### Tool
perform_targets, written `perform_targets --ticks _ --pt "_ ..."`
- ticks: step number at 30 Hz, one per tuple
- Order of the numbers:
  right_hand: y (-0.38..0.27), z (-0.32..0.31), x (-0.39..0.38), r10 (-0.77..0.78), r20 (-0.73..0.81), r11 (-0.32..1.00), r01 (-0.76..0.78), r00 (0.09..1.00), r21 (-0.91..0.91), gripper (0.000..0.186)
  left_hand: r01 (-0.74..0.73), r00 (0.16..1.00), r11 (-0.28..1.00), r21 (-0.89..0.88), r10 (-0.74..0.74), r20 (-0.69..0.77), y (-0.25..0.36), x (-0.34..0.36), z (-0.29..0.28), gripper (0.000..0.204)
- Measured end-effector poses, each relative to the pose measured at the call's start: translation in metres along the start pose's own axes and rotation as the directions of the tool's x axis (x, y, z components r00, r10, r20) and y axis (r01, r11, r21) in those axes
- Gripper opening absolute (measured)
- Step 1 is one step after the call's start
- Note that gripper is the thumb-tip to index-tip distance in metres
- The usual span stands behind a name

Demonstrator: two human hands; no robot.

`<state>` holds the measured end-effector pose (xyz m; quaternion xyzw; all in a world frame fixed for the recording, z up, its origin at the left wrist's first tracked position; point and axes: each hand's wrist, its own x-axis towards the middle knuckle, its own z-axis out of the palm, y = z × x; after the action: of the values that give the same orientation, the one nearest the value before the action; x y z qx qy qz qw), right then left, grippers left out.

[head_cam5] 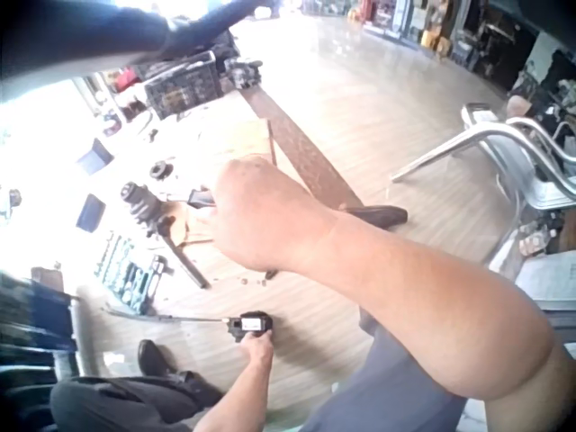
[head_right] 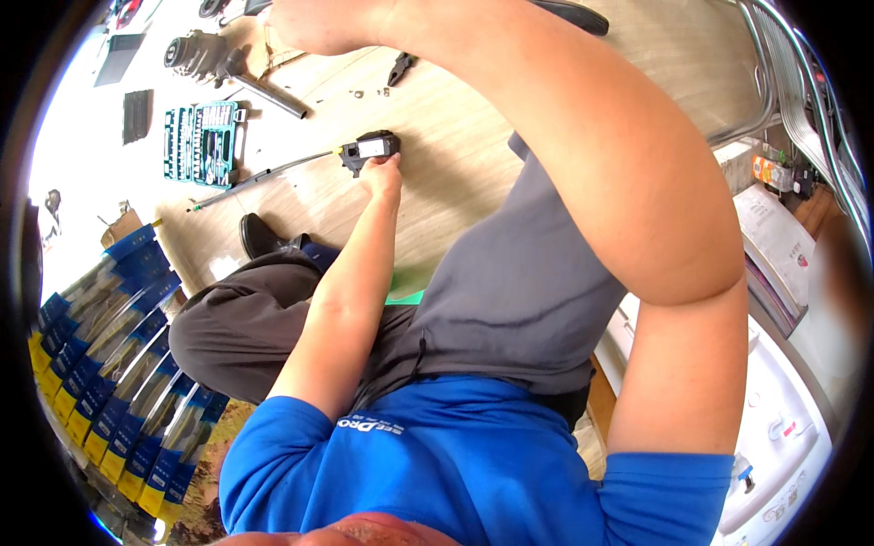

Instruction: The person repairs a car door lock mechanism while sitting on the floor, using a screwdriver to remove and replace screws and small internal components.

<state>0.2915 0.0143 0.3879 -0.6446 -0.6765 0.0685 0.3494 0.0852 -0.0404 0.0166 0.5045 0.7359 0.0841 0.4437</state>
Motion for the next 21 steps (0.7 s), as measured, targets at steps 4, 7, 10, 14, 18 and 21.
perform_targets --ticks 4,7,10,14,18,21 --pt "-0.01 0.001 0.002 0.101 0.09 0.994 -0.105 0.991 0.038 0.024 0.015 1.0 1.0 0.014 -0.014 -0.014 -0.007 0.007 -0.003 0.021" --pt "-0.012 0.006 0.002 0.095 0.118 0.995 -0.097 0.988 0.012 0.024 0.004 1.0 1.0 -0.011 -0.004 -0.001 -0.01 0.005 -0.002 0.02" --pt "-0.016 0.01 0.002 0.135 0.105 0.99 -0.139 0.985 0.029 0.024 -0.013 1.0 1.0 -0.016 0.014 0.009 -0.009 0.002 -0.004 0.019" --pt "-0.025 0.017 0.003 0.195 0.149 0.98 -0.198 0.969 0.004 0.025 -0.033 0.999 0.999 -0.011 0.033 0.012 -0.009 0.0 -0.006 0.021" --pt "-0.018 0.027 -0.002 0.178 0.202 0.982 -0.186 0.963 0.02 0.025 -0.026 0.998 0.996 0.08 0.021 0.06 -0.007 -0.002 -0.004 0.022" --pt "-0.025 0.034 -0.001 0.196 0.228 0.98 -0.199 0.954 -0.007 0.026 -0.071 0.997 0.997 0.017 0.071 0.023 -0.033 -0.001 0.004 0.028"
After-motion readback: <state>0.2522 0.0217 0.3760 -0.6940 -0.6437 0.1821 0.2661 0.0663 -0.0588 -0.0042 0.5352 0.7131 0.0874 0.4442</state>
